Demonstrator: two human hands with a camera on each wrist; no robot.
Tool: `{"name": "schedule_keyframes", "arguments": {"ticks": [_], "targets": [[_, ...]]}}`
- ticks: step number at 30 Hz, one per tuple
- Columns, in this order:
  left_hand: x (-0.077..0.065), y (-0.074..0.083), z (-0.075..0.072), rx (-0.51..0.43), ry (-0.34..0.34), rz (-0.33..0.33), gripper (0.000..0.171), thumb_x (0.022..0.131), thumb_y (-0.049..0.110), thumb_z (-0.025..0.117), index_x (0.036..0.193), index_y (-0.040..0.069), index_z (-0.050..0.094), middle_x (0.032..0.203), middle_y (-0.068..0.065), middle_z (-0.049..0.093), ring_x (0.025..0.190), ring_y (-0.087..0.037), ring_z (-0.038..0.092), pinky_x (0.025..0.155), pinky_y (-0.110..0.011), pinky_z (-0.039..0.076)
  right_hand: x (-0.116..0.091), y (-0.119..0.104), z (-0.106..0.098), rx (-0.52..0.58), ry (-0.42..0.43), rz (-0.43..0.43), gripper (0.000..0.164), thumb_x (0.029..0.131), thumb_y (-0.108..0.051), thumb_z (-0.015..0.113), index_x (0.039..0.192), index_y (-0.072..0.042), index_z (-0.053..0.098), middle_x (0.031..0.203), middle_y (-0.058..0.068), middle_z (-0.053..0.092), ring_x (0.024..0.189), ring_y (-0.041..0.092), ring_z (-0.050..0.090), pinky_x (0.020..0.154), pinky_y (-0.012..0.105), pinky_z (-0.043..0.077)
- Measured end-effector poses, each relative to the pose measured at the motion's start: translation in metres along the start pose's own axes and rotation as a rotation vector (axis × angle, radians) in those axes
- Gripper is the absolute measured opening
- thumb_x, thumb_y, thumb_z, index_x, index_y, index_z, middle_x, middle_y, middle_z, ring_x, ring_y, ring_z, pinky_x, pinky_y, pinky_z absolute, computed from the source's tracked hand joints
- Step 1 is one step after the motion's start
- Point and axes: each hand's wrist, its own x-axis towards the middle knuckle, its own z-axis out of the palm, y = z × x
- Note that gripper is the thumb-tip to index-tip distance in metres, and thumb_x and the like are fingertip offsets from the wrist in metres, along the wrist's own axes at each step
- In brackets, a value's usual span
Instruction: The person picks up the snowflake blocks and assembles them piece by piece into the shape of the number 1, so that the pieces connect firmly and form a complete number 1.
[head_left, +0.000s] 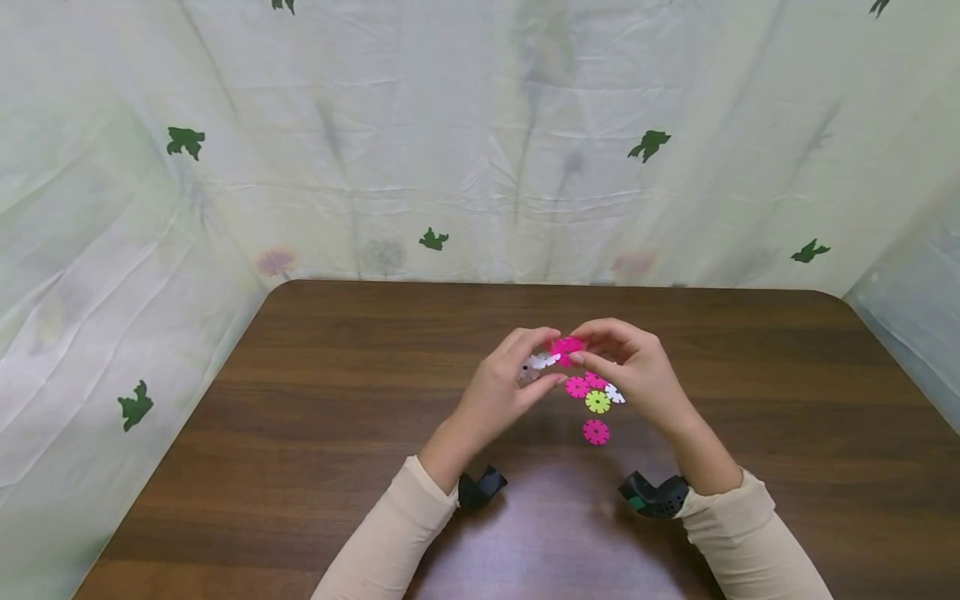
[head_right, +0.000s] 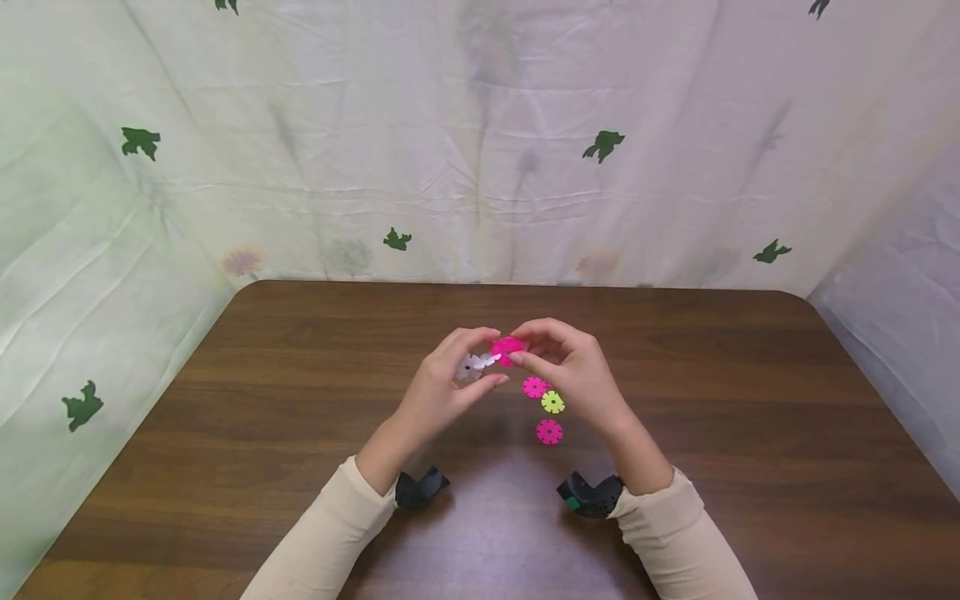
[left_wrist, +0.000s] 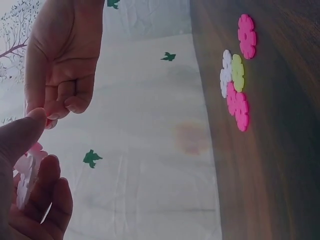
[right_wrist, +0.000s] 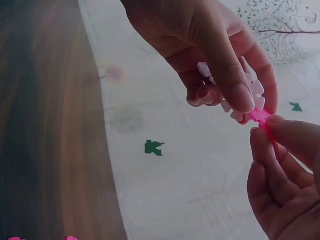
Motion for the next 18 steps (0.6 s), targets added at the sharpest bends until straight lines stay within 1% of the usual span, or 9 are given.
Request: {"name": "schedule_keyframes", "arguments": {"ticks": [3, 6, 10, 14, 16, 18], "targets": [[0.0, 0.0, 0.001, 0.004, 0.02, 0.004, 0.048, 0.074, 0.01, 0.074, 0.115, 0.005, 0.051, 0.102, -0.007, 0.055, 0.088, -0.016, 0.055, 0.077, -0.016, 0.044, 0.0, -0.001, 0.001, 0.02, -0.018, 0.011, 0.028, 0.073, 0.016, 0.064, 0.099, 0.005, 0.06, 0.086, 0.014, 0.06, 0.07, 0.018, 0.059, 0.059, 0.025, 0.049], [-0.001, -0.002, 0.001, 0.011, 0.042, 0.009, 0.044, 0.073, 0.011, 0.075, 0.111, 0.005, 0.054, 0.098, -0.006, 0.057, 0.087, -0.014, 0.055, 0.075, -0.02, 0.046, 0.0, -0.001, 0.003, 0.035, -0.039, 0.023, 0.028, 0.074, 0.013, 0.064, 0.1, 0.004, 0.06, 0.087, 0.013, 0.061, 0.07, 0.018, 0.059, 0.059, 0.025, 0.049], [-0.001, -0.004, 0.001, 0.024, 0.063, 0.011, 0.038, 0.073, 0.011, 0.075, 0.106, 0.005, 0.058, 0.095, -0.004, 0.058, 0.086, -0.013, 0.055, 0.074, -0.019, 0.046, 0.0, -0.004, 0.004, 0.019, -0.054, 0.026, 0.029, 0.074, 0.011, 0.066, 0.1, 0.002, 0.061, 0.089, 0.012, 0.061, 0.072, 0.017, 0.059, 0.06, 0.025, 0.049], [-0.001, -0.004, -0.001, 0.027, 0.067, 0.009, 0.037, 0.073, 0.01, 0.075, 0.105, 0.005, 0.058, 0.094, -0.004, 0.059, 0.083, -0.016, 0.056, 0.072, -0.017, 0.045, 0.0, -0.017, 0.003, -0.009, -0.078, 0.026, 0.031, 0.074, 0.012, 0.065, 0.104, 0.006, 0.057, 0.093, 0.016, 0.06, 0.078, 0.019, 0.059, 0.069, 0.027, 0.049], [-0.001, -0.004, -0.001, 0.023, 0.07, 0.003, 0.038, 0.072, 0.009, 0.076, 0.105, 0.004, 0.058, 0.094, -0.005, 0.059, 0.083, -0.017, 0.057, 0.072, -0.019, 0.047, -0.001, -0.025, 0.002, -0.034, -0.092, 0.027, 0.036, 0.074, 0.012, 0.066, 0.107, 0.009, 0.053, 0.097, 0.018, 0.059, 0.085, 0.023, 0.058, 0.074, 0.03, 0.048], [0.0, -0.004, -0.002, 0.024, 0.077, -0.002, 0.038, 0.071, 0.009, 0.076, 0.105, 0.004, 0.059, 0.094, -0.005, 0.059, 0.083, -0.017, 0.057, 0.072, -0.02, 0.047, -0.002, -0.031, 0.0, -0.068, -0.1, 0.026, 0.043, 0.072, 0.012, 0.067, 0.111, 0.01, 0.05, 0.102, 0.021, 0.057, 0.09, 0.028, 0.057, 0.079, 0.03, 0.047]]}}
